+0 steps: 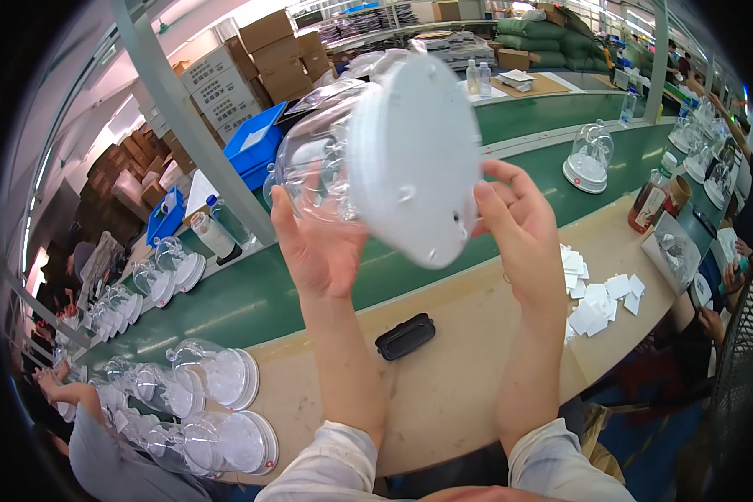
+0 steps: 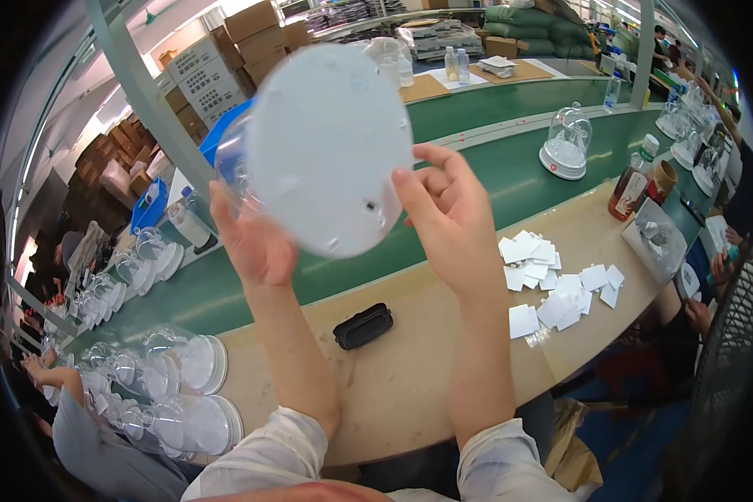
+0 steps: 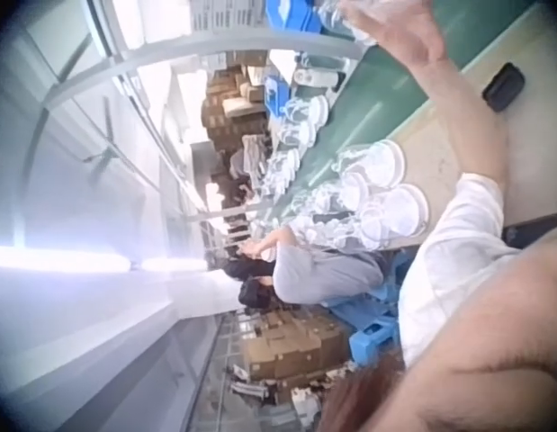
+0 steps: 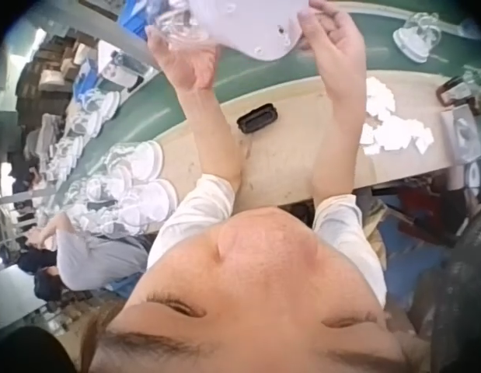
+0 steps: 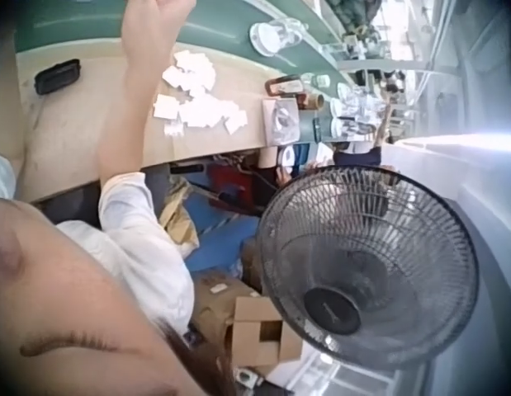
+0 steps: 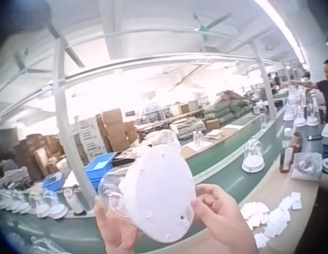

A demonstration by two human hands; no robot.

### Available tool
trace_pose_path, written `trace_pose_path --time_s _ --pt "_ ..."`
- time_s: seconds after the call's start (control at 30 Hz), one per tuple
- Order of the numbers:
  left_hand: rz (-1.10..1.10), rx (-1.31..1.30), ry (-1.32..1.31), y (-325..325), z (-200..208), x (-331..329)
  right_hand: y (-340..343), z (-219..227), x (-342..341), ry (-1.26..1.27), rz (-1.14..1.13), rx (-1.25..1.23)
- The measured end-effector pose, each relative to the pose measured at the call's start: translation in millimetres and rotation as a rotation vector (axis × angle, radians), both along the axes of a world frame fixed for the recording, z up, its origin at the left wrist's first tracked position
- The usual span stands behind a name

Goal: Assembling decorative light globe fixtures by inserting batteries, testing the light, and securing the battery compartment covers.

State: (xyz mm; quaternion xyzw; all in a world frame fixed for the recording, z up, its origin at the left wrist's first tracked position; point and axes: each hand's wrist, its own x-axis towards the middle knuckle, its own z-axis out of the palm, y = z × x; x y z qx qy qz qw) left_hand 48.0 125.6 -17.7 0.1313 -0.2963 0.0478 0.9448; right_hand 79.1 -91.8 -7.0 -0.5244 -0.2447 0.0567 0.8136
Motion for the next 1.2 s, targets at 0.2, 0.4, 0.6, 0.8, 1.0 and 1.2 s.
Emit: trace_pose_path --time_s 0.2,0.4,0.6,0.8,1.0,1.2 --pt "1.204 0.855 0.254 13 -10 16 -19 -5 13 -0.195 -0.578 -0.067" --pt "1.405 1.322 0.386 7 -52 55 -26 4 -5 -0.178 -0.402 -0.007" --pt "1.500 1.484 0.482 -2 -80 75 -18 1 -7 -0.229 -0.200 -0.082" --pt "1.523 1.528 0.454 8 -96 89 -18 5 -11 -0.395 -0.021 -0.396" --pt "1.534 1.533 0.464 13 -113 95 -16 -2 -15 -0.544 0.181 -0.539" --pt "1.483 1.625 0.352 10 -123 100 -32 7 -20 -0.496 0.137 -0.541"
